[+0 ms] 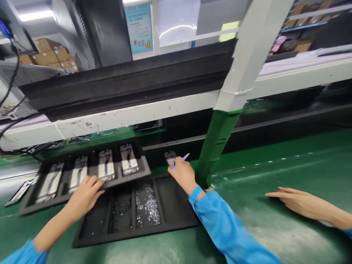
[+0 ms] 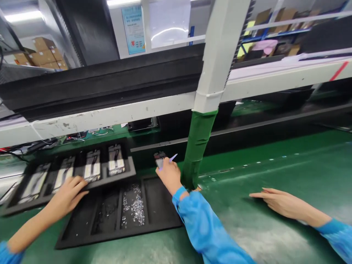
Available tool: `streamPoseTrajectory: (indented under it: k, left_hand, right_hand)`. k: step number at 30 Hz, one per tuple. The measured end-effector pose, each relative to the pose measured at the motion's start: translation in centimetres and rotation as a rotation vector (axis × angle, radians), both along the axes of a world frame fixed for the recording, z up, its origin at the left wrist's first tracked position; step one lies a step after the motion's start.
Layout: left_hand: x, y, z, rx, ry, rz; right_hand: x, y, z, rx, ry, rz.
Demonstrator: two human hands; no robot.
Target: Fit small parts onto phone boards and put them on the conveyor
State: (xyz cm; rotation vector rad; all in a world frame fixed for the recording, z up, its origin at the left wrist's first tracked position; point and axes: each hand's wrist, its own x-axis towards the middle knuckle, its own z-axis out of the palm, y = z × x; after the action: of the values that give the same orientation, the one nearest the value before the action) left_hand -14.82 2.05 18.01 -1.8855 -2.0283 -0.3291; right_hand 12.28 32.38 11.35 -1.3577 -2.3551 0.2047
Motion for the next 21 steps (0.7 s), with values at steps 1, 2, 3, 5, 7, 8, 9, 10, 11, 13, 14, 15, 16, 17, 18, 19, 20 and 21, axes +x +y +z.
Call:
streamPoseTrajectory:
  k: [1,2,3,5,7,8,9,10,11,13,14,15,16,17,18,19,20,21]
  left_hand:
    - [-1.0,2.6,-0.6,-0.035,-0.004,0.010]
    - [-1.8,5.1,-1.3,-0.071,-0.011,0.018]
    - [-2.4,7.5,-2.2,-0.104,-0.018,0.020]
    - [-2.7,11.9,-4.4,-0.157,-0.035,0.012]
    - [-1.9,15.7,-6.6,-0.199,-0.054,-0.018]
    - [-1.3,17.4,-7.6,-0.219,-0.063,-0.040]
    - [-0.5,18.8,-8.5,-0.238,-0.072,-0.065]
    - [0.3,20.2,-9.4,-0.256,-0.080,-0.092]
    - [1.1,21.3,-10.1,-0.274,-0.087,-0.118]
    - [2.6,23.1,-11.2,-0.305,-0.100,-0.167]
    - [3.1,23.9,-11.7,-0.317,-0.109,-0.188]
    - [3.5,24.4,-12.0,-0.327,-0.121,-0.208]
    - [3.8,24.9,-12.3,-0.334,-0.137,-0.226]
    - [3.9,25.3,-12.6,-0.340,-0.156,-0.245]
    - [4.0,25.6,-12.8,-0.344,-0.177,-0.264]
    - [4.0,25.9,-13.0,-0.348,-0.201,-0.281]
    - [4.1,26.1,-13.0,-0.353,-0.225,-0.296]
    - [4.2,26.2,-13.0,-0.359,-0.249,-0.308]
  right_hand:
    - [0.3,-1.1,-0.4,0.039,0.007,0.022]
    - [1.1,-2.2,-0.8,0.081,0.016,0.045]
    - [2.2,-3.4,-1.2,0.121,0.027,0.067]
    - [4.8,-5.7,-1.7,0.192,0.049,0.093]
    - [7.1,-7.7,-1.8,0.310,0.109,0.117]
    - [7.9,-8.6,-1.7,0.378,0.145,0.128]
    - [8.6,-9.3,-1.5,0.441,0.177,0.135]
    - [9.1,-9.9,-1.1,0.491,0.202,0.141]
    - [9.4,-10.4,-0.7,0.524,0.216,0.141]
    - [9.9,-11.3,0.0,0.561,0.224,0.133]
    - [10.1,-11.6,0.4,0.581,0.224,0.137]
    - [10.3,-11.9,0.6,0.597,0.221,0.147]
    - [10.5,-12.1,0.9,0.607,0.215,0.153]
    - [10.7,-12.3,1.0,0.608,0.206,0.152]
    - [10.9,-12.5,1.1,0.605,0.198,0.154]
    - [11.2,-12.6,1.0,0.608,0.195,0.153]
    - [11.4,-12.6,0.9,0.613,0.196,0.153]
    - [11.7,-12.6,0.6,0.613,0.201,0.175]
